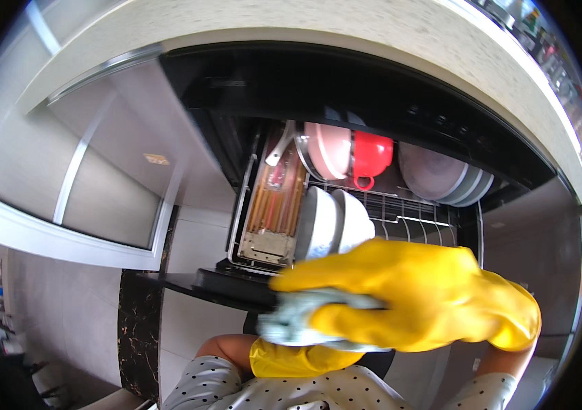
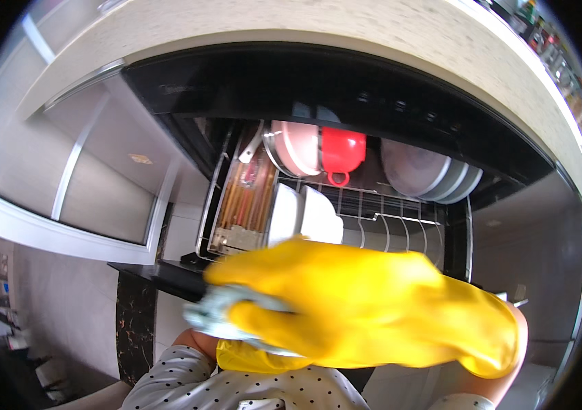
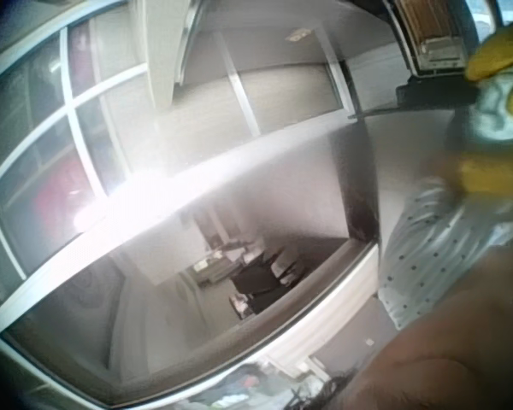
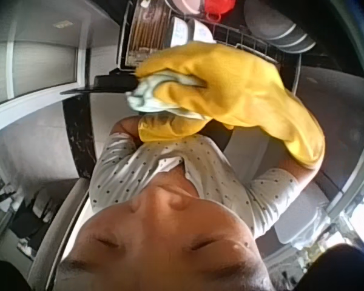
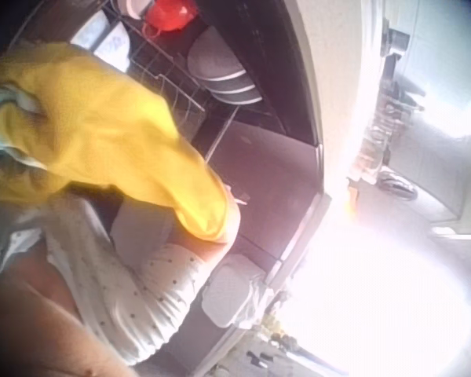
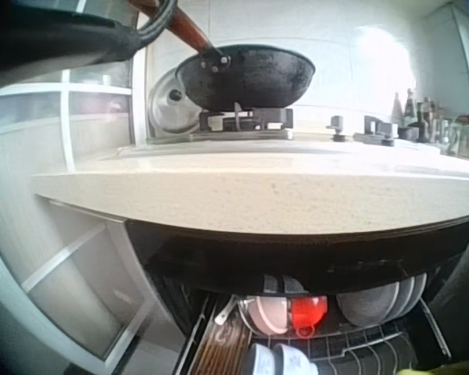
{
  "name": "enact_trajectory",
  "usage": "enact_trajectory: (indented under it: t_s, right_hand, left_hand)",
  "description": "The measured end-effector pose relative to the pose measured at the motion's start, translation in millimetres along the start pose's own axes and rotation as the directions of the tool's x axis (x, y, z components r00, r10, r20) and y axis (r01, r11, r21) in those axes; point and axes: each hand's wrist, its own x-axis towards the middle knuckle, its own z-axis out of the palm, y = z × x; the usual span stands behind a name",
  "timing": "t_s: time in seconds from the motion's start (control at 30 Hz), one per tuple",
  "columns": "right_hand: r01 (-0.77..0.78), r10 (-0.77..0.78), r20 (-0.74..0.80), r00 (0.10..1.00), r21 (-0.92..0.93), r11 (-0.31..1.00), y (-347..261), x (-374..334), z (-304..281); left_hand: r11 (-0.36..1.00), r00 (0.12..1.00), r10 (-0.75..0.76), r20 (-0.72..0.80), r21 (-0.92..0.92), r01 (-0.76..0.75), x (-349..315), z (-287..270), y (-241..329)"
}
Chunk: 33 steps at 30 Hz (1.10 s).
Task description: The person walks through the house and then kneels on the floor to clean the kitchen floor and the lower part of the cabinet using a cloth.
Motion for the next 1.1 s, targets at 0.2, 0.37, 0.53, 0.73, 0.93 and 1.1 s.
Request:
enact_trajectory:
  t_s: [0.2,0.37,0.53,0.73,0.93,1.1]
  right_hand:
    - [0.262,-0.231,0.212,0.95,-0.133,0.956,-48.9,35.6,3.1]
    - [-0.09,0.094,0.036,0.995,-0.116,0.989,21.7,-73.0,-46.0]
    - [-0.408,0.354,-0.258,0.899,-0.198,0.891,35.3,-142.6,-66.1]
    - [-0.637,0.489,-0.47,0.735,-0.232,0.735,55.7,-206.6,-85.6]
    - [-0.921,0.587,-0.724,0.362,-0.182,0.344,68.3,-248.3,-89.2]
    - [-0.773,0.549,-0.807,0.216,0.202,0.601,99.8,-316.1,-83.9]
  left_hand:
    - [0.756,0.945,0.291,-0.15,0.641,-0.131,-34.5,112.8,106.8]
    - [0.778,0.973,0.215,-0.082,0.617,-0.12,7.5,74.4,35.8]
    - [0.651,0.946,0.297,-0.127,0.752,-0.104,12.4,99.2,54.1]
    - [0.634,0.96,0.229,-0.163,0.773,-0.02,-16.9,78.1,62.1]
    - [0.437,0.973,0.189,-0.135,0.899,0.039,-30.3,78.8,78.2]
    - [-0.34,0.985,0.123,0.122,0.938,-0.074,-26.0,84.5,81.5]
